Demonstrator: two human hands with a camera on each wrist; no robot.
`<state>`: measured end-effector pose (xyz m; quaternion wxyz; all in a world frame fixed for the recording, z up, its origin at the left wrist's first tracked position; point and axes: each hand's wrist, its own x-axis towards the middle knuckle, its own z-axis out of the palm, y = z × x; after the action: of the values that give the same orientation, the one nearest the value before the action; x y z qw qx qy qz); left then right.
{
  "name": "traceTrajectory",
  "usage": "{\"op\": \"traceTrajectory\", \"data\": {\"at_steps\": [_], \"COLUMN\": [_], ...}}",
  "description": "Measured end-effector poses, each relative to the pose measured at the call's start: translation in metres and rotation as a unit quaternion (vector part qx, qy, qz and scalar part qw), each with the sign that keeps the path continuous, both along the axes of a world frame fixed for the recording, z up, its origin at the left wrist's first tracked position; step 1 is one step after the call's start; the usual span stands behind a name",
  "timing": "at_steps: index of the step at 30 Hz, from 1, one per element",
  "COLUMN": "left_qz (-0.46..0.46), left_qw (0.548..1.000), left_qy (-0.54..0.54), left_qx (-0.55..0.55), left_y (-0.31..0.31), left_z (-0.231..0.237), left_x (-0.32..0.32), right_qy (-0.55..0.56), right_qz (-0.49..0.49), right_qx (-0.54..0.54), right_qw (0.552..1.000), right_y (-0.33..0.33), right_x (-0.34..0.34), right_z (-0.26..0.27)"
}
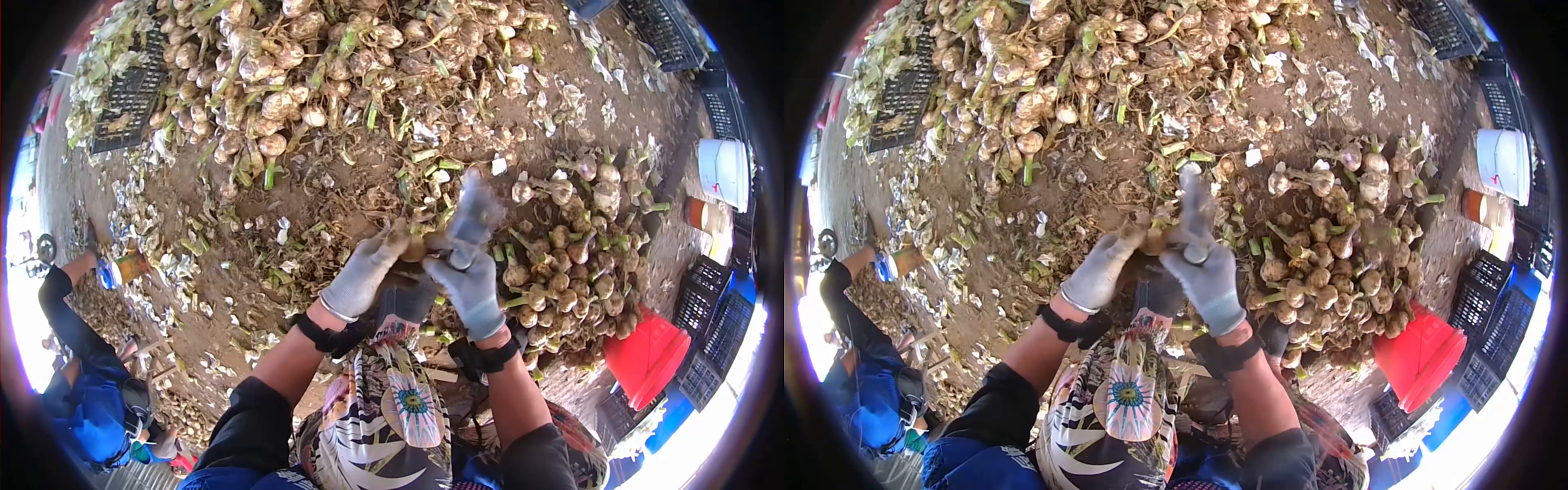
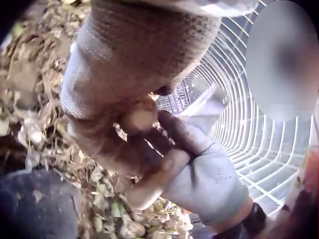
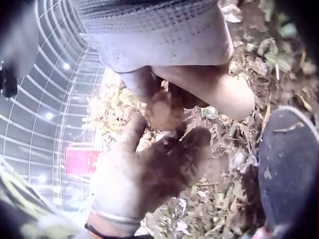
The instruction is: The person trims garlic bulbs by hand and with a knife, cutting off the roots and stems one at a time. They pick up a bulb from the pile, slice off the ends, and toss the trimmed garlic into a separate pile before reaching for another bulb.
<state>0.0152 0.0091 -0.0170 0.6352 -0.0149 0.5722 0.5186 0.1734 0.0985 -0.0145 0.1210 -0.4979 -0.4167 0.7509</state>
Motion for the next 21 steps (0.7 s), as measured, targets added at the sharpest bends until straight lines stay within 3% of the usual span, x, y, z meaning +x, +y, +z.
{"op": "traceTrajectory", "data": {"at_steps": [2, 3, 4, 6, 7, 8, 9, 10, 11, 12, 13, 14, 16, 17, 18, 21], "left_qz": [0.046, 0.035, 0.036, 0.024, -0.018, -0.037, -0.116, -0.194, -0.206, -0.215, -0.183, -0.201, -0.124, -0.216, -0.159, -0.155], "left_qw": [0.993, 0.995, 0.995, 0.995, 0.992, 0.988, 0.931, 0.815, 0.853, 0.883, 0.943, 0.923, 0.956, 0.939, 0.943, 0.925], "left_qy": [-0.095, -0.088, -0.09, -0.001, -0.026, 0.034, 0.265, 0.472, 0.402, 0.328, 0.201, 0.281, 0.199, 0.255, 0.277, 0.335], "left_qx": [0.05, 0.028, 0.026, 0.1, 0.126, 0.144, 0.221, 0.275, 0.263, 0.258, 0.191, 0.17, 0.174, 0.076, 0.093, 0.093], "left_y": [-0.002, -0.006, -0.005, -0.003, 0.001, 0.008, 0.019, 0.028, 0.036, 0.045, 0.056, 0.063, 0.058, 0.053, 0.045, 0.026], "left_z": [-0.013, -0.019, -0.019, -0.017, -0.002, 0.014, 0.018, 0.02, 0.022, 0.026, 0.039, 0.038, 0.012, 0.011, -0.003, -0.022], "left_x": [0.004, 0.003, 0.002, 0.0, -0.004, -0.001, 0.004, 0.014, 0.032, 0.045, 0.048, 0.044, 0.033, 0.019, 0.02, 0.02], "right_qy": [-0.076, -0.128, -0.13, -0.24, -0.34, -0.375, -0.324, -0.274, -0.097, 0.096, 0.062, -0.066, -0.151, -0.156, -0.177, -0.143], "right_qz": [0.131, 0.146, 0.147, 0.215, 0.283, 0.301, 0.242, 0.183, -0.135, -0.429, -0.399, -0.165, -0.089, -0.075, -0.024, 0.048], "right_qx": [0.273, 0.317, 0.315, 0.27, 0.21, 0.174, 0.19, 0.195, -0.08, -0.333, -0.338, -0.035, 0.014, 0.083, 0.165, 0.254], "right_qw": [0.95, 0.928, 0.929, 0.908, 0.872, 0.859, 0.894, 0.924, 0.983, 0.834, 0.85, 0.983, 0.985, 0.981, 0.97, 0.955], "right_y": [-0.005, -0.006, -0.007, -0.004, -0.002, -0.007, -0.023, -0.04, -0.051, -0.058, -0.059, -0.06, -0.04, -0.033, -0.022, -0.006], "right_x": [-0.006, -0.005, -0.002, 0.007, 0.021, 0.041, 0.065, 0.08, 0.066, 0.049, 0.053, 0.054, 0.053, 0.052, 0.044, 0.017], "right_z": [-0.006, -0.013, -0.014, -0.017, -0.036, -0.058, -0.08, -0.093, -0.086, -0.075, -0.069, -0.072, -0.036, -0.031, -0.019, -0.004]}}
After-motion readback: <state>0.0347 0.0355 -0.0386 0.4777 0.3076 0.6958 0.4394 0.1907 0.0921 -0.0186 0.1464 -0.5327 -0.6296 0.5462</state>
